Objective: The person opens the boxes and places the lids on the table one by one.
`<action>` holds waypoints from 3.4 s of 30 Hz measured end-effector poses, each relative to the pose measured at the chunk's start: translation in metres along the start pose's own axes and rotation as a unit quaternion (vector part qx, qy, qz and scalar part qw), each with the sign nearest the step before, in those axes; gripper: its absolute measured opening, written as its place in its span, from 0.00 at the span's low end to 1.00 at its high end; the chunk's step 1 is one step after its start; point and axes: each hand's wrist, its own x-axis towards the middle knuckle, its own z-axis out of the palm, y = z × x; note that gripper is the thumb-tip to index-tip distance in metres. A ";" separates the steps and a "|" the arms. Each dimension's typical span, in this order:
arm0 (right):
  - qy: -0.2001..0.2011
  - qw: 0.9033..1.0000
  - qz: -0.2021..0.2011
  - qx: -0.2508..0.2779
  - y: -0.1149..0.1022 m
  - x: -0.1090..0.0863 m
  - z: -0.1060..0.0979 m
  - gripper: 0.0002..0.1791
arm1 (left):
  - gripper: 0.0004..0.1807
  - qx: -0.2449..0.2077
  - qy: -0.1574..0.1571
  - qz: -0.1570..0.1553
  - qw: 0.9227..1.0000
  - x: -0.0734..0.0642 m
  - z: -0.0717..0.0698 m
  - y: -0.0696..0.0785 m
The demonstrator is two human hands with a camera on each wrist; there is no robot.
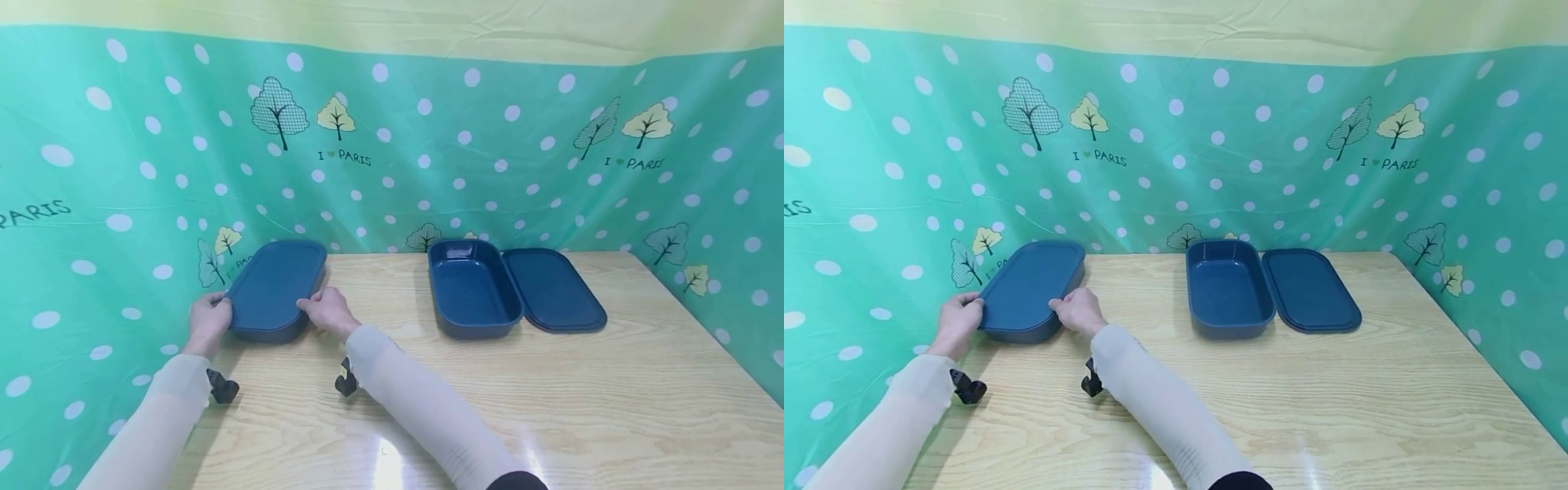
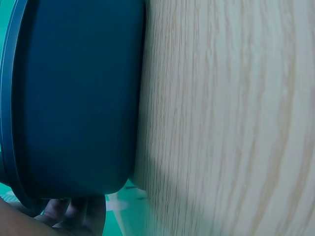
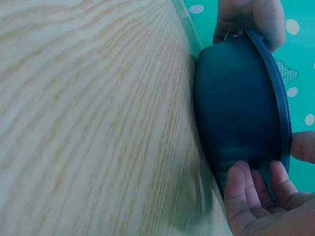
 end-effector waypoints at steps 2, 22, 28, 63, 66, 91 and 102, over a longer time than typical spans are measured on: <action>-0.001 1.000 0.000 0.004 0.001 0.000 -0.002 0.25 | 0.29 -0.003 -0.003 0.000 1.000 -0.001 0.001 0.001; -0.011 0.999 0.000 0.043 0.010 0.004 -0.015 0.27 | 0.30 -0.015 -0.014 0.008 1.000 -0.008 0.010 0.004; -0.019 0.998 -0.001 0.056 0.010 0.000 -0.021 0.27 | 0.29 -0.022 -0.013 0.018 0.999 -0.008 0.014 0.003; -0.001 0.996 -0.003 0.093 0.026 0.000 -0.045 0.12 | 0.28 -0.028 -0.018 0.039 0.999 -0.023 0.036 0.014; 0.003 0.995 -0.004 0.097 0.028 0.000 -0.045 0.12 | 0.28 -0.032 -0.019 0.039 0.999 -0.022 0.038 0.013; 0.007 0.993 -0.008 0.118 0.039 0.000 -0.057 0.11 | 0.27 -0.054 -0.026 0.039 0.997 -0.029 0.052 0.018; 0.012 0.992 -0.002 0.128 0.042 0.000 -0.065 0.09 | 0.26 -0.057 -0.020 0.046 0.997 -0.032 0.060 0.022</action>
